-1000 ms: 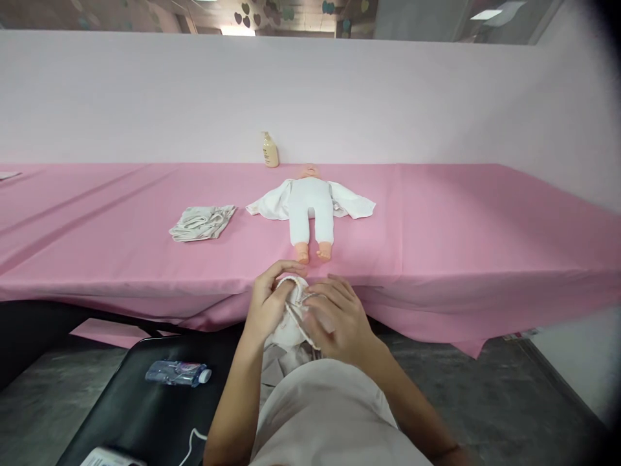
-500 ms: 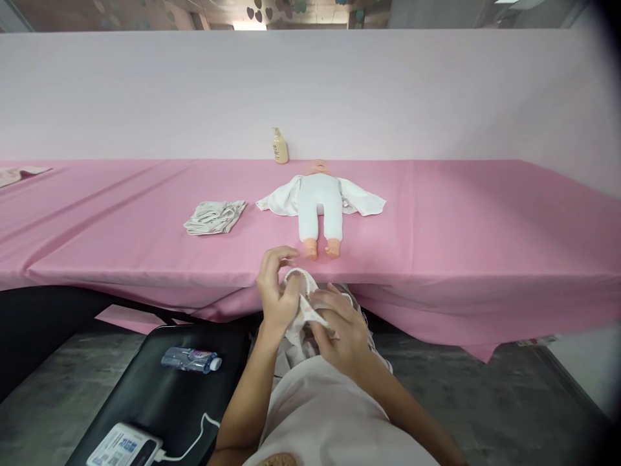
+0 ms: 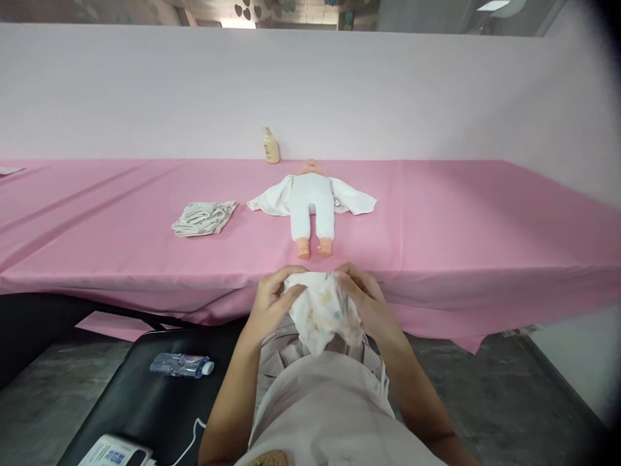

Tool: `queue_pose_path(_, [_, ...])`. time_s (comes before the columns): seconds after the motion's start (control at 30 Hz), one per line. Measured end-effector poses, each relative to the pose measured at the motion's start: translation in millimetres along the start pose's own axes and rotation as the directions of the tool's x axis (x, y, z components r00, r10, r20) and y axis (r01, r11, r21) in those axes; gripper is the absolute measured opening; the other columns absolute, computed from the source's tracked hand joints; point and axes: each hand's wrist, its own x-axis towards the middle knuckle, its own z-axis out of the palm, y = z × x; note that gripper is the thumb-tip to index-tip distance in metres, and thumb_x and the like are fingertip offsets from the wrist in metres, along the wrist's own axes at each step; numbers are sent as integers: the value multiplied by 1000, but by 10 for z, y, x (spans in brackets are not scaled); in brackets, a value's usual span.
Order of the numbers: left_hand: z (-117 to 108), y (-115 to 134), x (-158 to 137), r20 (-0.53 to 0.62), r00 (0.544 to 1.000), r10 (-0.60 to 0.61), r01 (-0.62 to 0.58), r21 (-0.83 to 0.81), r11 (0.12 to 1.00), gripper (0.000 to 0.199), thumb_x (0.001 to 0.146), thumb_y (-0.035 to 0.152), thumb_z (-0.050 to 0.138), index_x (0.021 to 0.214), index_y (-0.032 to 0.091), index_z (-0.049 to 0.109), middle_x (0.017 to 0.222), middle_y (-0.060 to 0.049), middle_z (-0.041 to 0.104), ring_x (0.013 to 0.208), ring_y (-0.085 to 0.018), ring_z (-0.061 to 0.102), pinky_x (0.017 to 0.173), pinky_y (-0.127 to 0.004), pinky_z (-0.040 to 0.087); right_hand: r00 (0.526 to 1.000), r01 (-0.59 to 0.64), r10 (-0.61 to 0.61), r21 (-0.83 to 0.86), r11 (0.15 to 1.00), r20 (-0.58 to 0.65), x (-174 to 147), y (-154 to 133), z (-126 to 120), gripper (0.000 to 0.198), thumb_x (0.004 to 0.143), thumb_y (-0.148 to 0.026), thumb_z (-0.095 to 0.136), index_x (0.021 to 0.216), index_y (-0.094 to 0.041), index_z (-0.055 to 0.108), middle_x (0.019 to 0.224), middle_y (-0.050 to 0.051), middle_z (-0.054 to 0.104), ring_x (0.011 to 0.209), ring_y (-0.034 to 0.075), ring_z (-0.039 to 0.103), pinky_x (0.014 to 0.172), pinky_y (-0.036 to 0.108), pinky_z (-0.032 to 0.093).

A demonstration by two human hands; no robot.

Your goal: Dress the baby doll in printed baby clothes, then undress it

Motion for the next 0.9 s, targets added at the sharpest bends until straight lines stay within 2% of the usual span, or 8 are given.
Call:
queue_pose_path(0.13, [13,-45,4,71,989,-133,147,-261,954,24,79,41,61,87,19,58,68,1,53,51,-9,44,46,-19,35,911,-53,148,-248,967,384,-56,108,-38,33,69,-44,75,89,-21,63,77,-2,62,70,14,56,60,23,46])
queue_pose_path(0.27, [37,-72,-95,273,948,-165,262,-370,891,33,78,50,60,84,19,51,67,2,48,51,-9,42,47,-20,35,786,-54,226,-300,952,575,-101,236,-157,26,68,-41,75,79,-19,67,70,-2,62,66,16,57,60,26,47])
queue_pose_path(0.37, [36,-69,-191,415,904,-105,277,-381,882,45,75,61,57,89,19,54,69,0,52,54,-12,45,48,-22,35,910,-145,161,-70,987,382,-130,297,-261,25,75,-43,69,81,-19,67,70,0,62,61,14,56,55,25,45])
queue_pose_path(0.47, [70,-18,-250,498,862,-99,173,-105,979,36,73,50,64,89,18,59,73,-1,58,63,-16,51,57,-25,40,987,-113,106,55,992,117,-158,294,-269,25,81,-44,63,81,-19,65,69,0,60,60,13,54,54,24,43])
queue_pose_path(0.57, [94,24,-252,378,925,-49,34,47,998,14,79,31,57,74,19,56,71,-1,55,67,-16,52,65,-27,42,960,-73,89,-72,995,267,-186,226,-199,30,74,-41,71,93,-19,66,80,2,62,70,16,58,59,25,46])
queue_pose_path(0.7, [42,-31,-246,150,987,53,-43,-70,997,21,74,24,56,63,18,38,82,-4,53,72,-15,50,65,-26,41,873,53,112,-320,946,475,-256,139,-144,78,63,-36,80,133,-28,48,109,4,64,92,21,61,76,29,50])
queue_pose_path(0.8, [30,-119,-274,117,993,-27,48,-188,981,15,73,18,51,71,19,36,87,-3,55,71,-13,49,62,-23,39,880,80,149,-450,890,451,-308,140,-150,46,78,-29,66,123,-28,58,86,0,67,75,19,61,67,28,48])
queue_pose_path(0.9, [55,-163,-297,96,991,-95,116,-240,964,15,73,14,48,82,21,38,79,2,52,65,-11,45,58,-21,37,906,8,151,-373,928,395,-322,190,-160,15,81,-24,57,92,-24,68,81,0,65,72,17,59,66,27,45])
